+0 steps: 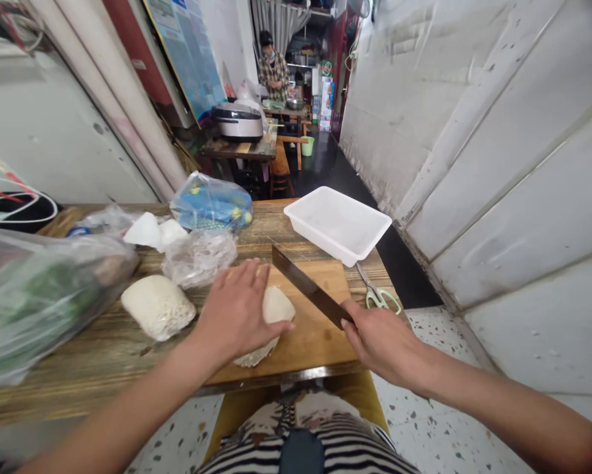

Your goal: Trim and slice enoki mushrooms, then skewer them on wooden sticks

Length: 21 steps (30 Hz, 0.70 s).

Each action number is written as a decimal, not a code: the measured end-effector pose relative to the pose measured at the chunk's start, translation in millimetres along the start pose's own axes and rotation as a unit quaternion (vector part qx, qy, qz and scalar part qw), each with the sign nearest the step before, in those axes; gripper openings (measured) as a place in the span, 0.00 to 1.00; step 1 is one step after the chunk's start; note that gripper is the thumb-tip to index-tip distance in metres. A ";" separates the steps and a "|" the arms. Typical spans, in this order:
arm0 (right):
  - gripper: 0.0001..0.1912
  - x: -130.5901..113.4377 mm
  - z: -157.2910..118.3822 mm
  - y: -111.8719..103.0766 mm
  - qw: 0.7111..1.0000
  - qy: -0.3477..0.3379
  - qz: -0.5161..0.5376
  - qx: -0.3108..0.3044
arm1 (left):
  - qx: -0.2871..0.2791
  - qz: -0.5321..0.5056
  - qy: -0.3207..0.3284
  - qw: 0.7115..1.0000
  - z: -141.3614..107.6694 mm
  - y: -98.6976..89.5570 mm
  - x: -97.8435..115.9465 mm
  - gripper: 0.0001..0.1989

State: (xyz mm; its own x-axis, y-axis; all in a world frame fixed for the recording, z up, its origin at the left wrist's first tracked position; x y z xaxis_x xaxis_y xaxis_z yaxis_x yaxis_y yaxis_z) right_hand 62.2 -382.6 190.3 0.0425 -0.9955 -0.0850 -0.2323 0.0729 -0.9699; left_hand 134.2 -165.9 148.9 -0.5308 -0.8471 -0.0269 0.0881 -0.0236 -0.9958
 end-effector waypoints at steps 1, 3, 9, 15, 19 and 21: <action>0.10 -2.0 1.3 -0.3 1.000 0.003 -0.015 -0.002 | -0.025 -0.013 0.002 1.000 7.4 9.7 7.0 0.55; 0.11 -5.1 2.3 -3.0 1.000 0.011 -0.026 -0.009 | -0.067 -0.041 -0.010 0.997 17.3 29.8 15.4 0.58; 0.10 -12.7 2.1 -11.8 0.999 -0.005 -0.021 -0.046 | -0.122 -0.175 -0.032 0.976 20.5 51.0 -0.6 0.54; 0.10 -16.2 3.0 -10.4 0.999 0.005 -0.027 -0.039 | -0.165 -0.239 -0.033 0.956 27.3 50.8 -20.4 0.54; 0.10 -18.2 -0.5 -13.0 0.999 -0.002 -0.005 -0.035 | -0.163 -0.196 -0.030 0.967 26.7 48.8 -22.9 0.52; 0.09 -20.2 -1.6 -13.7 0.999 -0.004 -0.003 -0.037 | -0.163 -0.200 -0.017 0.966 24.5 47.8 -21.4 0.49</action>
State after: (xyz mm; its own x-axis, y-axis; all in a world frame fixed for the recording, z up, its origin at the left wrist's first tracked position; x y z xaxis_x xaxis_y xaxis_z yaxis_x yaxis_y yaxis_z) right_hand 63.0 -363.6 205.7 0.0512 -0.9953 -0.0818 -0.3040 0.0625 -0.9506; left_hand 170.4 -161.9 104.1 -0.4390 -0.8222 0.3622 -0.3902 -0.1886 -0.9012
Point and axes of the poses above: each hand's wrist, its own z-axis towards the middle knuckle, its own y-axis out of the palm, x = y × z, the point moved 2 cm from there along z, towards the middle knuckle, and after that the axes turned 9 degrees about y, right-handed, at the moved point
